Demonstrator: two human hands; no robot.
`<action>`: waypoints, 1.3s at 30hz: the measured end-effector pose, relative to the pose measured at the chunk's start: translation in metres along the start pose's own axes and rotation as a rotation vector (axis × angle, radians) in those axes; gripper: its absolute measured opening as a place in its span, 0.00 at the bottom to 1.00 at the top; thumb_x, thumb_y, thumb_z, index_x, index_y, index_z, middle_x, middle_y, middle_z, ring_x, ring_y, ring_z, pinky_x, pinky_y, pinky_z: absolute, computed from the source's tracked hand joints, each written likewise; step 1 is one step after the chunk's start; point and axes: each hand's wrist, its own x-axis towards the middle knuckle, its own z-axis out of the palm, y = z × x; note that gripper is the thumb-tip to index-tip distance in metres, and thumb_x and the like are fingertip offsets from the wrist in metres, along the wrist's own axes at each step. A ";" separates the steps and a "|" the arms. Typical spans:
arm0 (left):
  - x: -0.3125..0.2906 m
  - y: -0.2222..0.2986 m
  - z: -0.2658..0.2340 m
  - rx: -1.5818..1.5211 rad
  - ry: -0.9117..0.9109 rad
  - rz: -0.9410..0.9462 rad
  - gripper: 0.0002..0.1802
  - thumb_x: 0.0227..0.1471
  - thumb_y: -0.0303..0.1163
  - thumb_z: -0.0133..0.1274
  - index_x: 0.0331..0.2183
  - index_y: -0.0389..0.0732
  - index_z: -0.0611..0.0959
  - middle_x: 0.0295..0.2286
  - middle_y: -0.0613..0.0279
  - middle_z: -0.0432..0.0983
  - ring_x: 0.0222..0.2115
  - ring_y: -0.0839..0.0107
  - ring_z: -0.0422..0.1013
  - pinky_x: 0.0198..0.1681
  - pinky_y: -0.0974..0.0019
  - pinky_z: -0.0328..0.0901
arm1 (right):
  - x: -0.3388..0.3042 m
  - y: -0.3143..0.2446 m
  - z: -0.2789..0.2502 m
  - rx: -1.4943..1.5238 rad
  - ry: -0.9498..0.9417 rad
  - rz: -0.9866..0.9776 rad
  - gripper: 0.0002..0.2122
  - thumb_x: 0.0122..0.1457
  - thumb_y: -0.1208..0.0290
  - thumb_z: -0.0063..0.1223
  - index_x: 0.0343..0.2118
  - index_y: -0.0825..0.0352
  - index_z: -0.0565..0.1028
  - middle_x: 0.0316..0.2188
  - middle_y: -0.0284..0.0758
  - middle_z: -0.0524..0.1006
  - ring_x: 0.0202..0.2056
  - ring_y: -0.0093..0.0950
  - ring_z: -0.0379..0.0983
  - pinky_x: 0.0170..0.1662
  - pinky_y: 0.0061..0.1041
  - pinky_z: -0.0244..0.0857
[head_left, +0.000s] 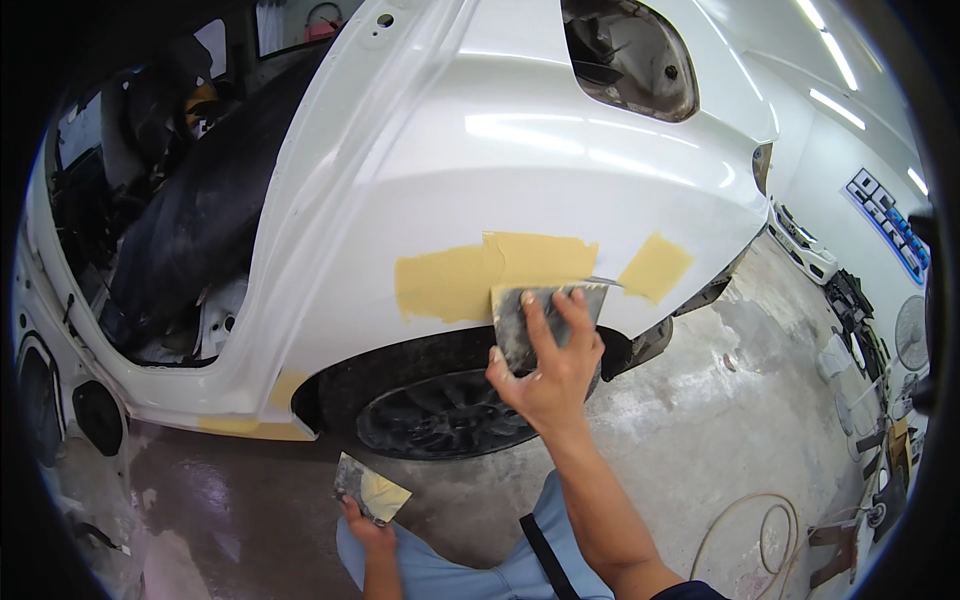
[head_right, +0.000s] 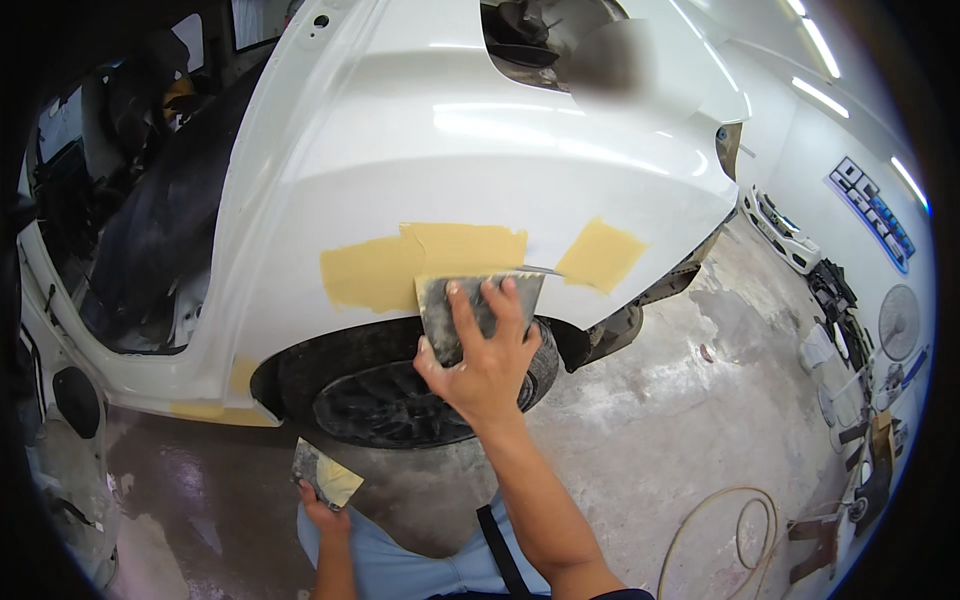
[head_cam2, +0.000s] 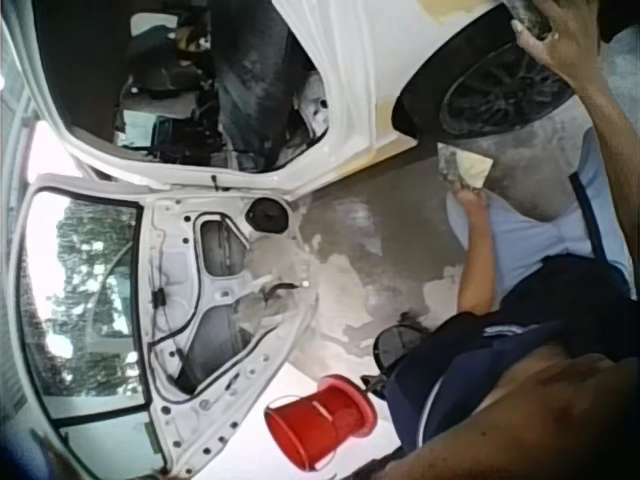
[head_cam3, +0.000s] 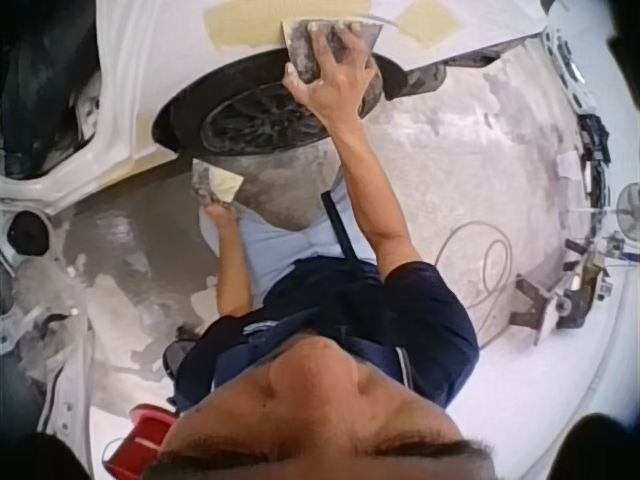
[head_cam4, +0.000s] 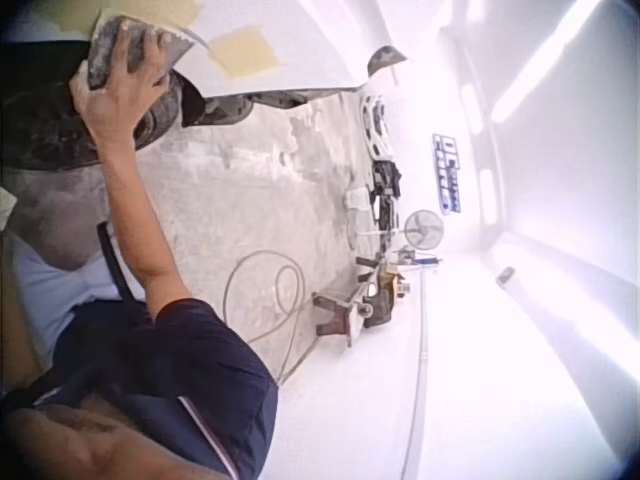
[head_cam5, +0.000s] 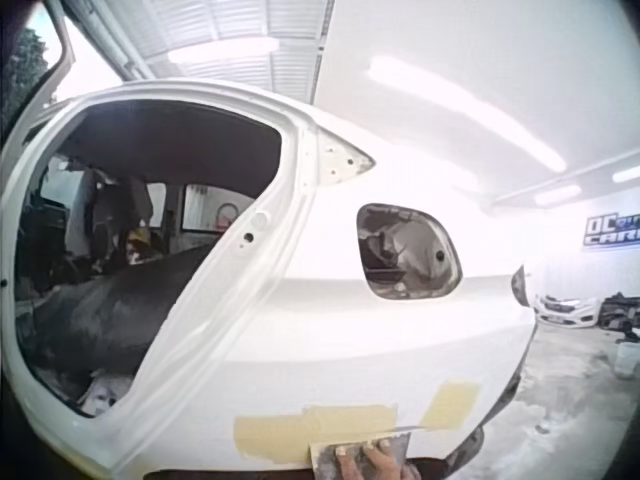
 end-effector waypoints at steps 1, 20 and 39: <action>-0.001 0.001 0.001 -0.006 0.038 -0.005 0.31 0.70 0.49 0.51 0.65 0.43 0.68 0.59 0.61 0.72 0.59 0.58 0.70 0.63 0.51 0.67 | -0.012 0.001 -0.005 -0.002 -0.083 0.000 0.34 0.41 0.58 0.72 0.58 0.55 0.81 0.59 0.41 0.70 0.66 0.44 0.64 0.55 0.45 0.57; 0.001 -0.001 -0.004 0.010 0.059 -0.012 0.36 0.69 0.53 0.51 0.67 0.44 0.64 0.62 0.57 0.67 0.63 0.55 0.67 0.64 0.51 0.65 | 0.083 -0.026 -0.071 -0.010 -0.243 -0.006 0.26 0.46 0.59 0.69 0.54 0.48 0.83 0.59 0.39 0.70 0.57 0.40 0.71 0.50 0.48 0.62; -0.005 0.009 -0.005 -0.006 0.043 -0.042 0.32 0.70 0.51 0.51 0.65 0.43 0.67 0.59 0.60 0.71 0.59 0.58 0.70 0.62 0.51 0.67 | -0.039 0.003 -0.056 0.221 -0.187 0.150 0.32 0.43 0.63 0.68 0.58 0.57 0.81 0.60 0.45 0.69 0.63 0.50 0.65 0.61 0.47 0.57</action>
